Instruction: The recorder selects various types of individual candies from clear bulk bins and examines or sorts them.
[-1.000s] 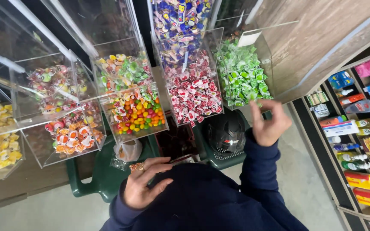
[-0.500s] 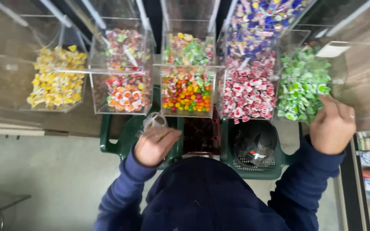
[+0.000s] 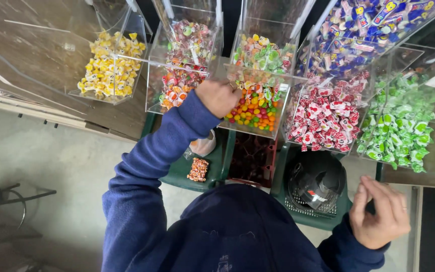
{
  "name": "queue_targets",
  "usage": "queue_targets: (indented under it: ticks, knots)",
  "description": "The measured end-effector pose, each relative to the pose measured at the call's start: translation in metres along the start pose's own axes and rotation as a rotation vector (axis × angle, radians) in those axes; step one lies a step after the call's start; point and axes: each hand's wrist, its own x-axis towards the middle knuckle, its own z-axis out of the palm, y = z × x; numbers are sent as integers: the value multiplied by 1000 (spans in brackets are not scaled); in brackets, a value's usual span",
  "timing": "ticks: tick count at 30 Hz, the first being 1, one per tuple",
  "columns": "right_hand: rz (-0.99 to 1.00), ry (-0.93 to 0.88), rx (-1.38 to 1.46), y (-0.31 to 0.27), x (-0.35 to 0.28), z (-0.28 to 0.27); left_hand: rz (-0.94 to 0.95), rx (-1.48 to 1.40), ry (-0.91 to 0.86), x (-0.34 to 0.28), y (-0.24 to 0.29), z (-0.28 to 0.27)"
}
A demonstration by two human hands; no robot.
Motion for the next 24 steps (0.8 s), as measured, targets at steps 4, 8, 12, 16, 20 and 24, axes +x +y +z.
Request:
queue_targets:
  ticks: [4, 8, 12, 16, 20, 24]
  knots:
    - [-11, -96, 104, -40, 18, 18, 3, -39, -111, -10, 8, 35]
    - [-119, -140, 212, -73, 40, 30, 19, 23, -244, -4, 29, 69]
    - [-177, -141, 257, -88, 46, 37, 80, 60, -252, -1, 36, 104]
    - [-171, -142, 262, -90, 44, 41, 171, 36, -210, -3, 28, 108]
    - [-164, -127, 259, -92, 43, 46, 232, 23, -173, 0, 21, 69]
    - [-183, -134, 290, -96, 49, 52, 212, 64, -98, 1, 14, 36]
